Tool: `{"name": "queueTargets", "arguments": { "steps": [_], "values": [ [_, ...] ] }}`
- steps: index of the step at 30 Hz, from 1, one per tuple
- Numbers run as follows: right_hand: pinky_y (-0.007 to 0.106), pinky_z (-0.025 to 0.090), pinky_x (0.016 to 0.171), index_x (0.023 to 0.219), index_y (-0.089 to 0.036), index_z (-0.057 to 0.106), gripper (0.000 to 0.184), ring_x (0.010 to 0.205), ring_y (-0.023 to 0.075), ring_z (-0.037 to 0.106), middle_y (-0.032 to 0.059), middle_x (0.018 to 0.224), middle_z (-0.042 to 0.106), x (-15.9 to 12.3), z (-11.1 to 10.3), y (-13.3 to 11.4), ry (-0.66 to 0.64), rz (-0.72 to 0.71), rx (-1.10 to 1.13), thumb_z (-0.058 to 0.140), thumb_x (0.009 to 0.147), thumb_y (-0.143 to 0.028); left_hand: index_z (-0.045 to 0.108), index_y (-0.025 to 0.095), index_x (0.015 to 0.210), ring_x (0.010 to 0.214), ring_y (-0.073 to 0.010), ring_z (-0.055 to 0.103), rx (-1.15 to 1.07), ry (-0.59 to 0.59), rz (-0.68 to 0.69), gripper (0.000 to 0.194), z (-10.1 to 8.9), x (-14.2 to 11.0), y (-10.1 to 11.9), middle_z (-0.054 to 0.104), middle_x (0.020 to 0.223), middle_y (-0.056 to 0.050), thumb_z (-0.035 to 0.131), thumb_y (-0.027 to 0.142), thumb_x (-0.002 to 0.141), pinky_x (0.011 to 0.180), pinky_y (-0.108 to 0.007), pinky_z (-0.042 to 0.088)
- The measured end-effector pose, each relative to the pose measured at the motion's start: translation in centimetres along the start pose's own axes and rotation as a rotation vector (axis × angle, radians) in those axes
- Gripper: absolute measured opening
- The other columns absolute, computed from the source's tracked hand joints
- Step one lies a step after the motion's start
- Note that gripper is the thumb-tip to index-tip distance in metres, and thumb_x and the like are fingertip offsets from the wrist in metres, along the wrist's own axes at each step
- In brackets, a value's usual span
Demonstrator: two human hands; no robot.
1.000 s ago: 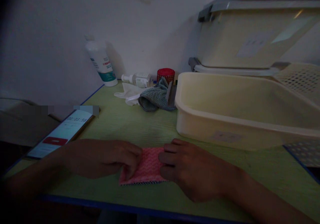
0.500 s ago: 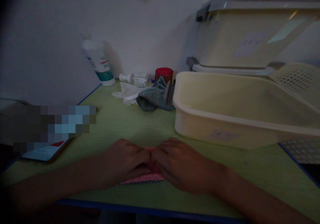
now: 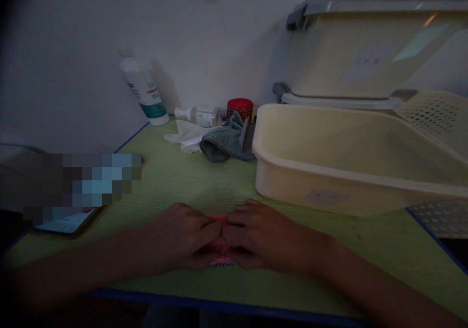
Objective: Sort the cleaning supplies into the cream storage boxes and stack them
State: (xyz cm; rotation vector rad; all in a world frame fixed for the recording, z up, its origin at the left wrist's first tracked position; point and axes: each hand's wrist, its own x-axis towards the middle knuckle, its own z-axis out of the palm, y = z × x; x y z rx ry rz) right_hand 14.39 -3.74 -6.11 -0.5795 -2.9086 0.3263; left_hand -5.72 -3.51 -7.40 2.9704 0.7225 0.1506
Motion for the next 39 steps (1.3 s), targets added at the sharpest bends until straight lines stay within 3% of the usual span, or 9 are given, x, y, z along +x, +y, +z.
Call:
{"name": "queueTargets", "arguments": {
  "steps": [5, 10, 17, 24, 33, 39],
  "values": [
    [0.032, 0.037, 0.074, 0.081, -0.017, 0.060, 0.018, 0.074, 0.0156, 0.051, 0.0041, 0.081, 0.061, -0.4, -0.2, -0.2, 0.004, 0.000, -0.008, 0.043, 0.089, -0.019, 0.053, 0.018, 0.080, 0.054, -0.0167, 0.062, -0.032, 0.015, 0.018, 0.034, -0.6, -0.3, -0.1, 0.066, 0.070, 0.000, 0.036, 0.045, 0.091, 0.043, -0.028, 0.030],
    [0.030, 0.034, 0.071, 0.078, -0.017, 0.057, 0.014, 0.071, 0.0145, 0.049, 0.0028, 0.077, 0.060, -0.8, 0.4, -0.3, 0.137, -0.047, -0.004, 0.047, 0.086, -0.024, 0.053, 0.017, 0.076, 0.055, -0.0141, 0.058, -0.099, 0.055, 0.075, 0.027, -1.5, -0.7, -0.2, 0.064, 0.070, 0.000, 0.057, 0.044, 0.079, 0.048, -0.027, 0.033],
    [0.029, 0.032, 0.069, 0.085, -0.016, 0.057, 0.009, 0.071, 0.0137, 0.048, 0.0014, 0.079, 0.061, -0.7, 0.5, -0.7, 0.121, -0.068, -0.040, 0.047, 0.084, -0.016, 0.053, 0.018, 0.076, 0.063, -0.0118, 0.056, -0.199, 0.098, 0.142, 0.002, -1.0, -0.9, 0.1, 0.065, 0.074, 0.001, 0.055, 0.018, 0.076, 0.051, -0.026, 0.033],
    [0.029, 0.035, 0.072, 0.079, -0.017, 0.054, 0.005, 0.073, 0.0138, 0.051, 0.0014, 0.079, 0.060, -0.6, 0.6, -1.0, 0.073, -0.024, 0.043, 0.050, 0.082, -0.015, 0.054, 0.017, 0.086, 0.071, -0.0132, 0.057, -0.184, 0.078, 0.233, 0.012, -0.7, -0.7, 0.2, 0.064, 0.083, -0.001, 0.050, 0.011, 0.076, 0.064, -0.026, 0.041],
    [0.030, 0.039, 0.077, 0.078, -0.016, 0.056, 0.010, 0.073, 0.0145, 0.050, 0.0018, 0.077, 0.059, -0.5, 0.8, -1.0, 0.082, -0.067, 0.016, 0.048, 0.082, -0.012, 0.057, 0.015, 0.074, 0.059, -0.0117, 0.053, -0.161, 0.142, 0.294, 0.012, -0.9, -0.4, 0.2, 0.064, 0.074, -0.001, 0.050, 0.005, 0.075, 0.054, -0.027, 0.036],
    [0.027, 0.042, 0.070, 0.081, -0.013, 0.061, 0.019, 0.073, 0.0152, 0.051, 0.0061, 0.076, 0.061, -0.6, -0.2, -0.8, 0.038, -0.094, 0.162, 0.042, 0.085, -0.012, 0.058, 0.016, 0.077, 0.065, -0.0127, 0.056, -0.281, -0.019, 0.238, 0.011, -1.4, -0.7, -0.4, 0.064, 0.077, 0.000, 0.050, 0.009, 0.075, 0.056, -0.025, 0.038]
  ]
}}
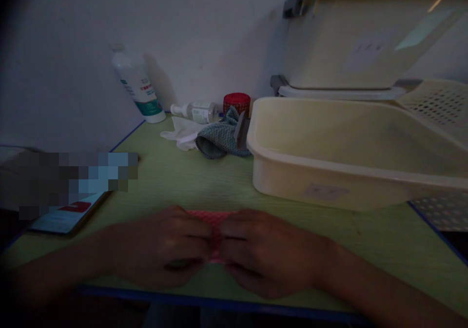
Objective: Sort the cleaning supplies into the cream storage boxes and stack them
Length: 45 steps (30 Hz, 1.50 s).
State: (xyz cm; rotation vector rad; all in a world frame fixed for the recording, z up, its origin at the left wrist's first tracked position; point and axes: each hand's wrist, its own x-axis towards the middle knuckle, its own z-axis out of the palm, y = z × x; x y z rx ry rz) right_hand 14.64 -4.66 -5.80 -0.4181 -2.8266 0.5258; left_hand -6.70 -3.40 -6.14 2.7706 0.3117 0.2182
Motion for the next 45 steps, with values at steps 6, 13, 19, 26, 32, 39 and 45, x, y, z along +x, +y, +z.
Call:
{"name": "queueTargets", "arguments": {
  "steps": [6, 13, 19, 26, 32, 39, 45],
  "values": [
    [0.024, 0.044, 0.068, 0.090, -0.011, 0.064, 0.020, 0.075, 0.0135, 0.054, 0.0057, 0.080, 0.063, 0.0, -1.1, -0.2, -0.055, 0.132, 0.178, 0.044, 0.085, -0.007, 0.061, 0.016, 0.079, 0.071, -0.0108, 0.057, -0.278, -0.072, -0.066, 0.021, -1.0, 0.1, -0.6, 0.063, 0.081, -0.001, 0.046, 0.001, 0.074, 0.066, -0.020, 0.042],
    [0.021, 0.045, 0.072, 0.087, -0.014, 0.065, 0.015, 0.083, 0.0117, 0.057, 0.0033, 0.084, 0.064, 0.2, -1.4, 0.1, -0.082, 0.158, 0.260, 0.051, 0.085, -0.010, 0.065, 0.013, 0.077, 0.064, -0.0080, 0.054, -0.485, -0.137, -0.098, 0.009, -2.1, 0.5, -1.4, 0.060, 0.077, -0.002, 0.057, 0.008, 0.079, 0.056, -0.015, 0.040],
    [0.020, 0.044, 0.072, 0.084, -0.012, 0.065, 0.014, 0.084, 0.0114, 0.056, 0.0042, 0.084, 0.063, 0.1, -1.3, 0.3, -0.131, 0.164, 0.238, 0.051, 0.085, -0.009, 0.067, 0.013, 0.074, 0.059, -0.0075, 0.047, -0.525, -0.136, -0.096, 0.010, -2.1, 0.3, -2.1, 0.052, 0.066, 0.001, 0.060, 0.008, 0.078, 0.053, -0.016, 0.037],
    [0.021, 0.043, 0.069, 0.084, -0.013, 0.064, 0.022, 0.081, 0.0117, 0.056, 0.0046, 0.083, 0.060, 0.0, -1.9, 0.3, -0.152, 0.148, 0.259, 0.043, 0.090, -0.013, 0.068, 0.013, 0.082, 0.058, -0.0061, 0.046, -0.542, -0.194, -0.132, 0.007, -2.2, 0.0, -2.5, 0.050, 0.068, 0.003, 0.063, 0.014, 0.077, 0.052, -0.014, 0.038],
    [0.025, 0.042, 0.078, 0.082, -0.016, 0.063, 0.014, 0.087, 0.0139, 0.054, 0.0032, 0.085, 0.060, -0.1, -2.1, 0.1, -0.092, 0.205, 0.176, 0.051, 0.088, -0.016, 0.063, 0.015, 0.096, 0.082, -0.0116, 0.053, -0.392, -0.122, -0.210, 0.032, -2.3, -0.2, -2.6, 0.054, 0.087, 0.000, 0.074, 0.017, 0.065, 0.071, -0.019, 0.042],
    [0.031, 0.043, 0.086, 0.101, -0.018, 0.058, 0.024, 0.100, 0.0175, 0.051, 0.0058, 0.106, 0.055, -0.7, -1.6, 0.0, -0.013, 0.366, 0.113, 0.063, 0.081, -0.029, 0.057, 0.019, 0.102, 0.095, -0.0174, 0.051, -0.375, -0.099, -0.284, 0.042, -2.1, -0.6, -2.9, 0.049, 0.101, -0.002, 0.073, 0.028, 0.064, 0.083, -0.028, 0.042],
    [0.031, 0.044, 0.083, 0.109, -0.018, 0.051, 0.040, 0.096, 0.0184, 0.053, 0.0052, 0.105, 0.056, -1.1, -1.0, 0.1, -0.005, 0.565, 0.205, 0.068, 0.076, -0.032, 0.050, 0.018, 0.110, 0.098, -0.0213, 0.048, -0.333, -0.068, -0.314, 0.063, -1.8, -0.5, -3.5, 0.051, 0.104, -0.004, 0.077, 0.038, 0.057, 0.086, -0.033, 0.040]
  ]
}}
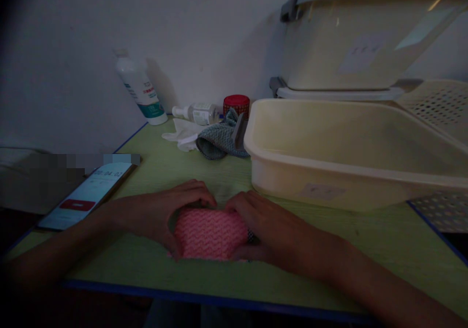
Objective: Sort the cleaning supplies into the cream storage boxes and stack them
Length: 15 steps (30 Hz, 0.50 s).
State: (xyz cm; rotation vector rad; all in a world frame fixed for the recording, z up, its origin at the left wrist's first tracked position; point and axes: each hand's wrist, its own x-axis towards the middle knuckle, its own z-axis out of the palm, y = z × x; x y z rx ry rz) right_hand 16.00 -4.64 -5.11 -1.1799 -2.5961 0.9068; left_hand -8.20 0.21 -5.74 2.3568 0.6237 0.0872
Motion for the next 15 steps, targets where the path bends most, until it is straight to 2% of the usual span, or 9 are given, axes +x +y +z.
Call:
{"name": "queueTargets", "arguments": {
  "steps": [5, 10, 12, 15],
  "values": [
    [0.027, 0.044, 0.072, 0.109, -0.021, 0.052, 0.048, 0.088, 0.0177, 0.057, 0.0019, 0.098, 0.060, 0.20, 0.73, 0.42, 0.022, 0.106, 0.089, 0.074, 0.067, -0.026, 0.053, 0.016, 0.101, 0.089, -0.0201, 0.048, 0.089, -0.050, -0.033, 0.061, -0.04, 0.11, 0.38, 0.054, 0.093, -0.003, 0.077, 0.045, 0.054, 0.079, -0.030, 0.039],
    [0.023, 0.037, 0.056, 0.081, -0.017, 0.060, 0.029, 0.069, 0.0159, 0.057, 0.0002, 0.076, 0.061, 0.52, 0.74, -0.01, 0.019, 0.179, 0.055, 0.076, 0.062, -0.031, 0.054, 0.016, 0.074, 0.080, -0.0178, 0.046, 0.170, -0.036, -0.016, 0.047, 0.05, 0.16, 0.28, 0.050, 0.081, 0.000, 0.075, 0.051, 0.052, 0.074, -0.028, 0.038],
    [0.021, 0.033, 0.052, 0.071, -0.016, 0.058, 0.025, 0.062, 0.0137, 0.055, -0.0011, 0.069, 0.059, 0.53, 0.65, -0.28, 0.014, 0.171, 0.047, 0.076, 0.061, -0.031, 0.054, 0.016, 0.071, 0.079, -0.0170, 0.046, 0.145, -0.018, -0.001, 0.044, -0.01, 0.17, 0.08, 0.050, 0.081, 0.000, 0.074, 0.051, 0.054, 0.073, -0.028, 0.038],
    [0.020, 0.030, 0.047, 0.067, -0.016, 0.054, 0.019, 0.056, 0.0106, 0.051, -0.0032, 0.063, 0.055, 0.44, 0.77, -0.43, 0.049, 0.123, 0.061, 0.072, 0.064, -0.023, 0.054, 0.016, 0.073, 0.079, -0.0156, 0.049, 0.003, -0.001, 0.052, 0.034, -0.04, 0.20, -0.31, 0.052, 0.081, 0.000, 0.070, 0.044, 0.064, 0.073, -0.026, 0.038]
  ]
}}
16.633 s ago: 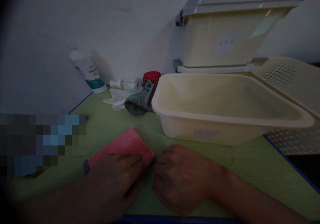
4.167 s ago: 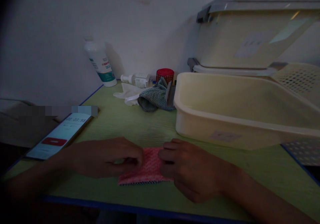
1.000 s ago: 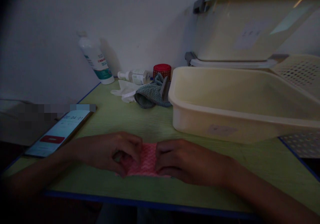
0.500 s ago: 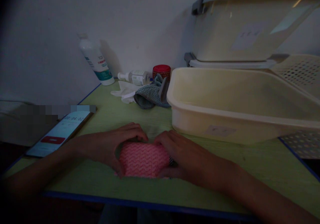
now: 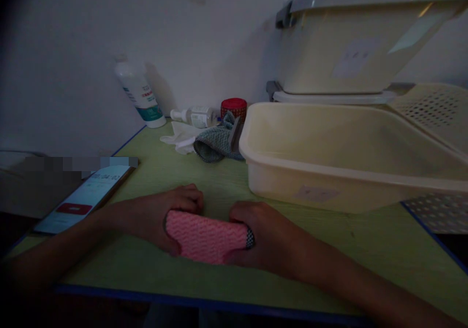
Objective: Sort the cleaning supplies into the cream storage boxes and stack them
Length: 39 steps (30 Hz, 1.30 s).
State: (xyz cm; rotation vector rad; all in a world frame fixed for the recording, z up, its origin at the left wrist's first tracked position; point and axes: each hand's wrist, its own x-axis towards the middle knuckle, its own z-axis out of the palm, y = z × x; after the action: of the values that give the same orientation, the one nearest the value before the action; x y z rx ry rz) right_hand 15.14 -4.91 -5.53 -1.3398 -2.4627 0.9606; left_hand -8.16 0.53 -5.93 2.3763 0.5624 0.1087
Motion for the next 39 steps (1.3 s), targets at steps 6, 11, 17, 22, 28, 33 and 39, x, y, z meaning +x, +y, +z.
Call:
{"name": "queueTargets", "arguments": {
  "steps": [6, 11, 17, 22, 28, 33, 39],
  "values": [
    [0.027, 0.036, 0.060, 0.070, -0.017, 0.047, 0.014, 0.064, 0.0138, 0.048, 0.0025, 0.070, 0.057, -0.3, 0.1, 0.4, 0.526, -0.511, -0.305, 0.047, 0.077, -0.005, 0.043, 0.016, 0.066, 0.069, -0.0106, 0.051, -0.290, 0.363, 0.104, 0.021, 0.6, 0.4, -0.8, 0.053, 0.078, 0.000, 0.061, 0.024, 0.074, 0.062, -0.022, 0.039],
    [0.030, 0.039, 0.068, 0.076, -0.019, 0.051, 0.021, 0.068, 0.0127, 0.050, 0.0007, 0.073, 0.062, -0.9, -0.3, 0.4, 0.579, -0.833, -0.522, 0.039, 0.088, -0.009, 0.050, 0.016, 0.063, 0.077, -0.0120, 0.050, -0.127, 0.734, 0.157, 0.022, 1.0, 0.5, -0.8, 0.052, 0.084, -0.002, 0.064, 0.027, 0.076, 0.069, -0.025, 0.040],
    [0.031, 0.040, 0.090, 0.086, -0.019, 0.055, 0.019, 0.086, 0.0124, 0.055, 0.0006, 0.083, 0.064, -0.9, 0.2, 0.4, 0.593, -0.842, -0.378, 0.038, 0.091, -0.012, 0.050, 0.016, 0.060, 0.087, -0.0148, 0.052, -0.261, 0.804, 0.164, 0.025, 1.2, 0.7, -1.0, 0.048, 0.094, -0.004, 0.065, 0.030, 0.075, 0.074, -0.030, 0.044],
    [0.023, 0.050, 0.084, 0.085, -0.016, 0.055, 0.022, 0.104, 0.0138, 0.054, 0.0089, 0.096, 0.062, -1.0, 0.1, 0.0, 0.609, -0.752, -0.312, 0.035, 0.092, -0.014, 0.048, 0.013, 0.058, 0.061, -0.0050, 0.050, -0.771, 0.759, 0.064, 0.025, 1.2, 1.0, -1.2, 0.053, 0.104, -0.005, 0.073, 0.015, 0.062, 0.058, -0.019, 0.043],
    [0.022, 0.052, 0.079, 0.085, -0.013, 0.060, 0.015, 0.095, 0.0147, 0.057, 0.0067, 0.089, 0.065, -1.3, 1.1, 0.5, 0.678, -0.765, -0.316, 0.046, 0.089, -0.012, 0.060, 0.017, 0.076, 0.073, -0.0102, 0.058, -1.284, 0.654, -0.164, 0.020, 1.3, 1.3, -0.3, 0.064, 0.099, -0.002, 0.074, 0.012, 0.062, 0.063, -0.019, 0.045],
    [0.021, 0.051, 0.067, 0.080, -0.012, 0.060, 0.011, 0.080, 0.0133, 0.058, 0.0039, 0.080, 0.065, -0.4, 2.1, 0.5, 0.728, -0.764, -0.263, 0.051, 0.087, -0.011, 0.062, 0.015, 0.089, 0.074, -0.0146, 0.061, -1.609, 0.451, -0.343, 0.041, 1.8, 1.8, -0.5, 0.065, 0.083, -0.003, 0.069, 0.049, 0.067, 0.071, -0.028, 0.049],
    [0.019, 0.048, 0.063, 0.083, -0.011, 0.059, 0.019, 0.070, 0.0101, 0.057, 0.0028, 0.074, 0.064, 0.4, 2.3, -0.4, 0.615, -0.700, -0.136, 0.043, 0.092, -0.017, 0.065, 0.013, 0.089, 0.073, -0.0142, 0.064, -1.552, 0.543, -0.296, 0.030, 1.8, 1.9, -0.6, 0.069, 0.082, -0.004, 0.077, 0.023, 0.064, 0.069, -0.024, 0.048]
  ]
}}
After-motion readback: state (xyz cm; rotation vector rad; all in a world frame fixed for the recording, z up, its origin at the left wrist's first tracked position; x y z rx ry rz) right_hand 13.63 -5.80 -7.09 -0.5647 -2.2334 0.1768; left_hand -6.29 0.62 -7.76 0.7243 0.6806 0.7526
